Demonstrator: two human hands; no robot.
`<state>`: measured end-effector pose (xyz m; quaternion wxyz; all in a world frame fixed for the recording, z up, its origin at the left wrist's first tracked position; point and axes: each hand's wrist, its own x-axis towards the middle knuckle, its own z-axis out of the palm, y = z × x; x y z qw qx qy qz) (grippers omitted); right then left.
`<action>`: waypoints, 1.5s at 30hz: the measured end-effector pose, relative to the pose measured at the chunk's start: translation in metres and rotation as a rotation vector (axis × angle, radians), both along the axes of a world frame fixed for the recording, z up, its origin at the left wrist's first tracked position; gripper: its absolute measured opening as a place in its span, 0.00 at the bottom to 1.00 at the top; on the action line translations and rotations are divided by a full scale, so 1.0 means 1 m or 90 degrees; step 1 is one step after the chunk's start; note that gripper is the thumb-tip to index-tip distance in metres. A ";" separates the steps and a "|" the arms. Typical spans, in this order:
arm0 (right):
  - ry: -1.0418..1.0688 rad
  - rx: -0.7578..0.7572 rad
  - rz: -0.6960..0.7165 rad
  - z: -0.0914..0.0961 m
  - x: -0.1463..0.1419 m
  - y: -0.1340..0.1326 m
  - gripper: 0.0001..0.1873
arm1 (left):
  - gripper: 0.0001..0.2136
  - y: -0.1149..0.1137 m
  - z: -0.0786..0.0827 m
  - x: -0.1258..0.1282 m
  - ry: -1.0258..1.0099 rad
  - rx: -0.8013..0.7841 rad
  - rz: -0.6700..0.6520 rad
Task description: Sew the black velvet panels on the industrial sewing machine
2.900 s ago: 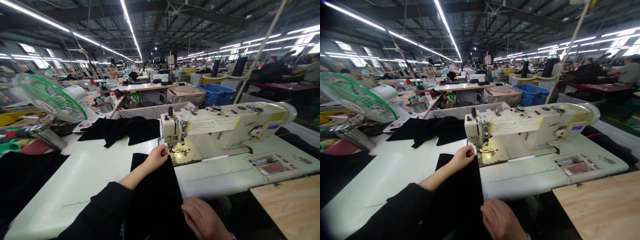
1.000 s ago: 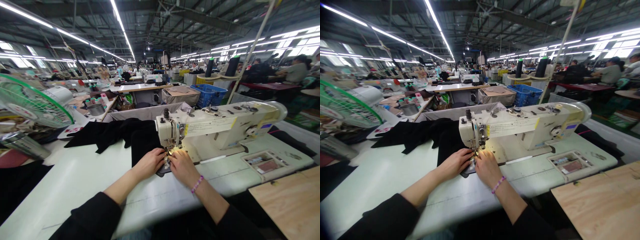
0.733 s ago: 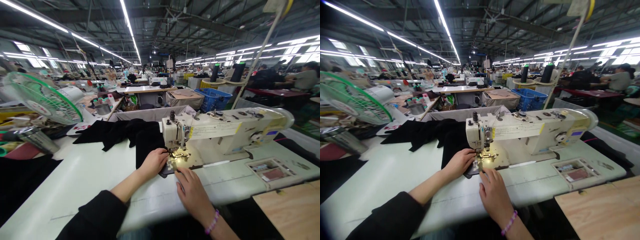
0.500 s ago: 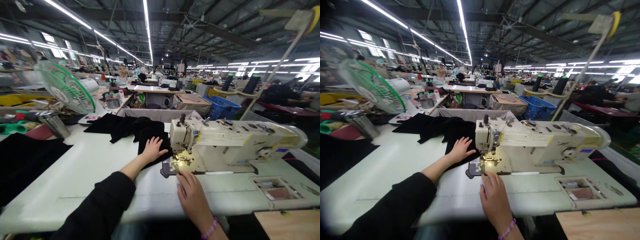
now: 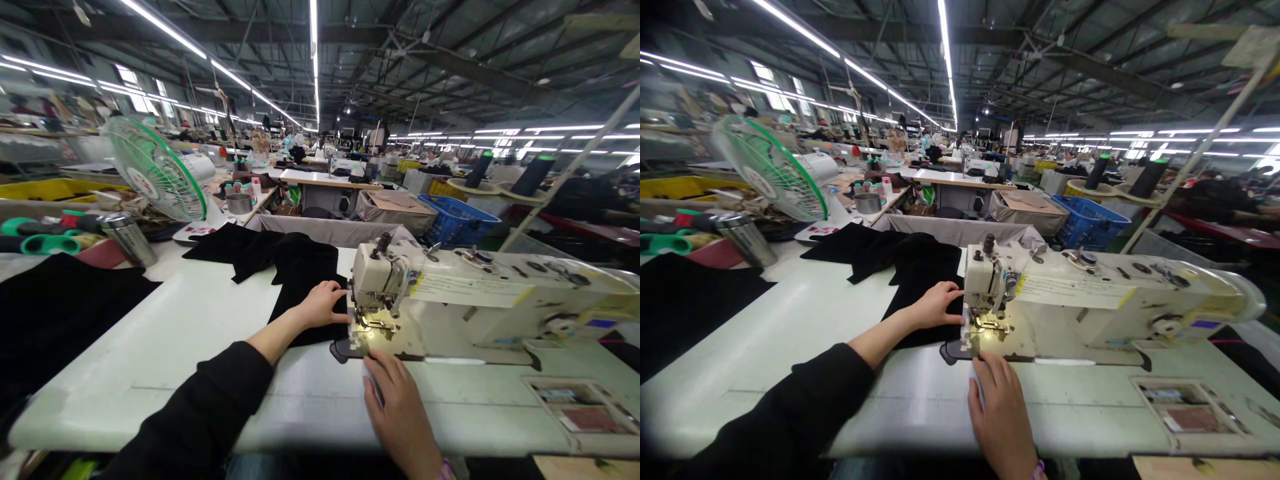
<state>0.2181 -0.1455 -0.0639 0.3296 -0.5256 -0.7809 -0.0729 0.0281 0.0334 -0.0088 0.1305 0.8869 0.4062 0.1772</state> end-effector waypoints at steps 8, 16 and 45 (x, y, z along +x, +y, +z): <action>-0.007 -0.021 0.003 0.000 0.001 -0.002 0.15 | 0.49 -0.008 0.004 -0.006 0.129 -0.081 -0.035; 0.004 -0.008 0.006 -0.001 0.004 -0.002 0.14 | 0.54 -0.018 0.017 -0.008 0.166 -0.087 -0.067; 0.046 0.289 0.105 -0.022 -0.059 0.034 0.18 | 0.12 0.025 0.015 0.029 0.175 0.019 0.196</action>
